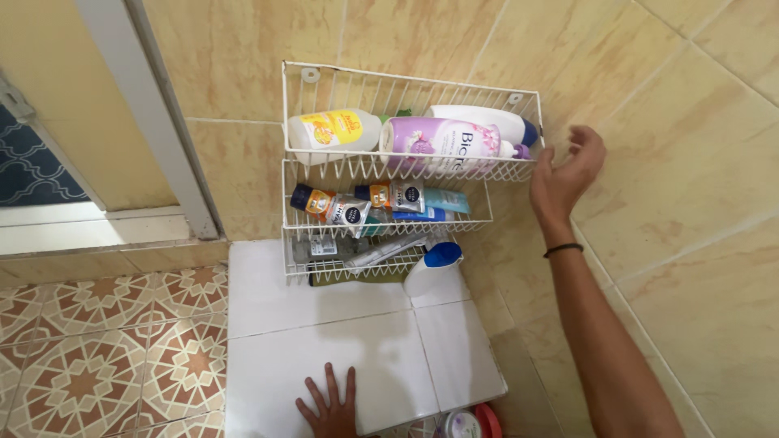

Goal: The person removes several bottles and tubes from a wall-mounted wire rack and places them on a tiled bench. They then place a small pouch on the bench and continue to remove items from the rack, arranging them on the bench surface.

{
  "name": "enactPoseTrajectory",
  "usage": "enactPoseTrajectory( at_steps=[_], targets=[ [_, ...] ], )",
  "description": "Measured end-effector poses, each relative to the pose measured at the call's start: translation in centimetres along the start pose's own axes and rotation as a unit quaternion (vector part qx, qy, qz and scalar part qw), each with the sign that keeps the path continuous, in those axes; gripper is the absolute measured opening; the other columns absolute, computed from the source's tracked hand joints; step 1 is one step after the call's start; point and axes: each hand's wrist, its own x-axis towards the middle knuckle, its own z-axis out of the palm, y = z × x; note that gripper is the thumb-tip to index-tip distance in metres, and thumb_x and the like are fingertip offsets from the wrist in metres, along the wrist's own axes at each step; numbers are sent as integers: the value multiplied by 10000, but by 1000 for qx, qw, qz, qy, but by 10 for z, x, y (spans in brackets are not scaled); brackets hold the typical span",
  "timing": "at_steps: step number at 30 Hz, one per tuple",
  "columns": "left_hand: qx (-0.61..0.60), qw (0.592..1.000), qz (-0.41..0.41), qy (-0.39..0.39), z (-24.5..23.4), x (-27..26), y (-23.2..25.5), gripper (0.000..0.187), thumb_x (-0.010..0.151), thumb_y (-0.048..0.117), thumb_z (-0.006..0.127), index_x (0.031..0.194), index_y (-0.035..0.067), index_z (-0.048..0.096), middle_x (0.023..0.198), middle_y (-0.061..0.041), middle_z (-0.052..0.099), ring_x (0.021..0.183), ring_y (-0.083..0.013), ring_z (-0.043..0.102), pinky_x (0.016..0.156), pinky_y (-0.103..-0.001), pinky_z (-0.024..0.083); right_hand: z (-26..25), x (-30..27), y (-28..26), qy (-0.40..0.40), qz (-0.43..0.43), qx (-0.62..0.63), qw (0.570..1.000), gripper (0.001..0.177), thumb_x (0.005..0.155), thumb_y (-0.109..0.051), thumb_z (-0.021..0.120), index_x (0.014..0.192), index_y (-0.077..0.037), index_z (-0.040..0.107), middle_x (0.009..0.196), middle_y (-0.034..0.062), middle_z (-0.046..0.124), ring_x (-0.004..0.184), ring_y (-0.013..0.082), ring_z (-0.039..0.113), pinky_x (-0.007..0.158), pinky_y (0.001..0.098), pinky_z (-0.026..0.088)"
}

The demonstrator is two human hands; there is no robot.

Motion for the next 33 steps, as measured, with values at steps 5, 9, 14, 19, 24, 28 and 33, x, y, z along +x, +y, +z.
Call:
enactPoseTrajectory(
  at_steps=[5,9,14,19,24,28,33],
  targets=[
    [-8,989,-12,148,1,10,0,530,1005,322,440,1520,428,378,1598,-76,412,1377,-469,481,1059,-757,361,21,49,-6,-165,-30,50,985,234,932,0,742,1160,-22,692,1118,191,717,1002,348,689,886,425,554],
    [-16,990,32,133,-3,8,-6,524,1002,304,411,1519,388,390,1574,-141,413,1321,-519,499,978,-792,386,31,71,-2,-292,-6,16,956,357,870,6,735,1211,-89,694,1085,196,724,957,359,702,845,440,570],
    [-40,996,19,71,-5,11,-3,571,960,273,407,1510,417,364,1585,-147,380,1345,-535,462,970,-837,372,47,75,5,-400,7,-131,907,506,772,-63,835,1244,-194,709,1021,182,731,1055,439,605,951,546,471],
    [-48,997,15,52,-3,7,-3,603,943,252,419,1517,428,366,1601,-144,368,1338,-527,452,965,-841,375,59,62,21,-347,-93,-153,921,459,772,-100,821,1204,-234,741,1183,140,721,1090,458,574,937,614,384],
    [-54,998,20,34,-2,9,-3,623,918,279,431,1521,427,368,1601,-148,380,1328,-533,445,935,-858,378,59,63,24,-368,-35,-134,919,337,904,-110,757,1204,-259,724,1075,68,760,1086,351,672,1024,600,363],
    [-57,997,37,41,-4,11,-5,591,953,348,423,1538,392,344,1592,-181,332,1352,-572,425,926,-864,375,56,67,16,-379,-20,-126,917,354,840,-125,779,1167,-245,716,1111,26,767,1081,364,645,1013,583,347],
    [-8,973,85,-213,-18,20,-9,615,1024,447,365,1614,417,193,1683,-203,188,1438,-615,335,950,-884,320,67,75,12,-431,-47,-156,887,395,879,-143,726,1239,-304,721,1187,64,731,1141,357,626,968,573,384]
  ],
)
